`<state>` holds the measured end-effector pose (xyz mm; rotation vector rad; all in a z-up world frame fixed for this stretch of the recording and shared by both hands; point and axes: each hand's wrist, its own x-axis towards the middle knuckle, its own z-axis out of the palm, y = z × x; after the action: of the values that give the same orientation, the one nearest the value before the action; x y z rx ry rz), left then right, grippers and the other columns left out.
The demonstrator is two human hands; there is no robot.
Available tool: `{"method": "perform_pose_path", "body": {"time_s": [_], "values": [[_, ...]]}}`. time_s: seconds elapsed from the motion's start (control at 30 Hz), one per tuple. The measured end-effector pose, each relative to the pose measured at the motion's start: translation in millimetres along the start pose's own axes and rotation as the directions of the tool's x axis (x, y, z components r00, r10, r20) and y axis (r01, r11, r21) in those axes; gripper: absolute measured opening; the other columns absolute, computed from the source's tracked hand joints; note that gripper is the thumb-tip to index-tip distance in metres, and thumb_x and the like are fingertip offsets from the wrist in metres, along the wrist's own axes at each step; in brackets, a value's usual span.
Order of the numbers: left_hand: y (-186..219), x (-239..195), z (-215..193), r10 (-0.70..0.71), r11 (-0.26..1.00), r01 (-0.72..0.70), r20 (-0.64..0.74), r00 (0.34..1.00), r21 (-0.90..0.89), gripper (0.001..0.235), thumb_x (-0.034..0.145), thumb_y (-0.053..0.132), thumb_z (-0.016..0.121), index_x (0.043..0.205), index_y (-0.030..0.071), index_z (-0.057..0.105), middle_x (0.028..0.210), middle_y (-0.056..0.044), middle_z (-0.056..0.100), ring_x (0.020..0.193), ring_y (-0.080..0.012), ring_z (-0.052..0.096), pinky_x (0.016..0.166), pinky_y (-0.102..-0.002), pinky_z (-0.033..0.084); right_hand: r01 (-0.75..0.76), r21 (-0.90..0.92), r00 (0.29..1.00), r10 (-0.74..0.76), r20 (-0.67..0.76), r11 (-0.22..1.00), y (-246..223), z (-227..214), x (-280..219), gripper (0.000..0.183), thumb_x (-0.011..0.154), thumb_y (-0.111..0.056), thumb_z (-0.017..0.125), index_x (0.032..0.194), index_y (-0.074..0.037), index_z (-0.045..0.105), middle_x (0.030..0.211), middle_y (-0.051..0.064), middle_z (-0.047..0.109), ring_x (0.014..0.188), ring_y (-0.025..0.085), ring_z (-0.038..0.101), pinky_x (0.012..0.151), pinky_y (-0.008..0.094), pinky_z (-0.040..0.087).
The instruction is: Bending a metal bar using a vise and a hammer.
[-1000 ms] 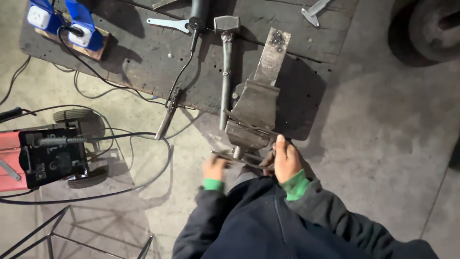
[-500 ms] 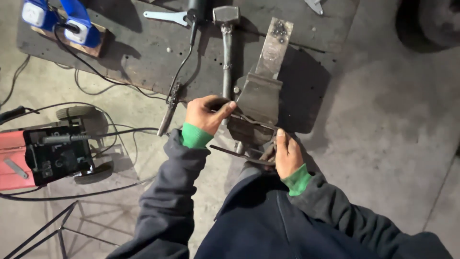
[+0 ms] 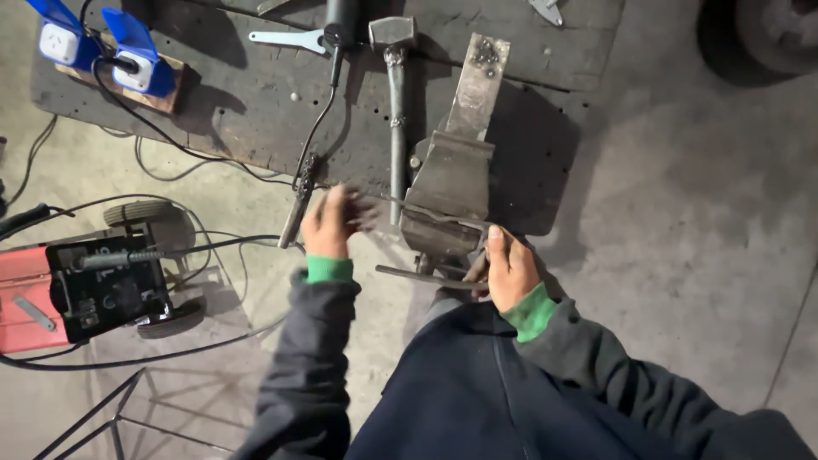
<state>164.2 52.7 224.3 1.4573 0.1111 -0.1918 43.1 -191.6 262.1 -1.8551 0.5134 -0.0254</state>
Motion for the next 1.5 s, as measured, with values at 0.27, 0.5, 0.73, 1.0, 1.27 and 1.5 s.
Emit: {"method": "perform_pose_path", "body": {"time_s": [0.27,0.5,0.73,1.0,1.27,1.5], "values": [[-227.7,-156.5,54.9,-0.038,0.735,-0.447,0.690,0.723,0.509,0.049,0.091,0.013,0.066,0.140,0.014,0.066,0.136,-0.021,0.065,0.113,-0.0406,0.065,0.086,-0.046,0.056,-0.284,0.314,0.950,0.223,0.217,0.906,-23.7,-61.4,-9.5,0.073,0.116,-0.051,0.031,0.077,0.001,0.063,0.062,0.013,0.068,0.043,0.022,0.061,0.040,0.034,0.049],[-16.8,-128.7,68.4,0.297,0.599,-0.693,0.692,0.658,0.401,0.062,0.083,0.003,0.064,0.144,0.001,0.054,0.148,-0.019,0.056,0.113,-0.0366,0.067,0.093,-0.042,0.057,-0.140,0.322,0.925,0.240,-0.294,0.936,-110.8,-171.7,-7.7,0.051,0.112,-0.063,0.041,0.104,-0.014,0.051,0.076,0.010,0.059,0.053,0.021,0.056,0.043,0.032,0.042],[-209.6,-124.7,19.8,0.061,0.769,-0.049,0.003,0.998,0.637,0.075,0.072,0.001,0.073,0.145,0.000,0.056,0.092,-0.021,0.066,0.076,-0.0351,0.061,0.071,-0.041,0.051,-0.183,0.381,0.931,0.285,-0.229,0.906,-71.4,-146.7,-8.0,0.042,0.107,-0.054,0.044,0.109,-0.014,0.055,0.089,0.005,0.061,0.062,0.021,0.063,0.037,0.038,0.046],[-147.9,-163.0,64.2,-0.190,0.957,0.283,0.592,0.783,-0.067,0.062,0.082,0.005,0.068,0.143,0.004,0.058,0.092,-0.004,0.064,0.081,-0.0142,0.059,0.073,-0.031,0.051,-0.352,0.312,0.926,0.279,0.256,0.882,-1.4,-37.6,9.4,0.056,0.107,-0.052,0.035,0.087,-0.004,0.053,0.059,0.013,0.064,0.040,0.022,0.057,0.036,0.033,0.044],[-154.6,-152.9,-1.4,-0.173,0.984,0.150,0.311,0.935,0.095,0.048,0.084,0.000,0.063,0.132,-0.001,0.068,0.098,-0.011,0.072,0.086,-0.0151,0.066,0.079,-0.030,0.056,-0.503,0.285,0.863,0.488,0.127,0.816,4.9,6.6,-1.1,0.056,0.106,-0.053,0.034,0.087,-0.004,0.054,0.060,0.009,0.060,0.043,0.018,0.058,0.037,0.033,0.046],[-119.2,-119.5,-38.0,-0.347,0.938,0.347,0.051,0.936,0.013,0.035,0.089,0.001,0.046,0.111,-0.003,0.073,0.099,-0.011,0.080,0.070,-0.0157,0.069,0.064,-0.030,0.056,-0.411,0.218,0.911,0.393,0.121,0.885,-1.2,7.8,-1.6,0.059,0.106,-0.051,0.033,0.103,-0.003,0.066,0.061,0.007,0.063,0.044,0.016,0.058,0.039,0.031,0.049]]}}
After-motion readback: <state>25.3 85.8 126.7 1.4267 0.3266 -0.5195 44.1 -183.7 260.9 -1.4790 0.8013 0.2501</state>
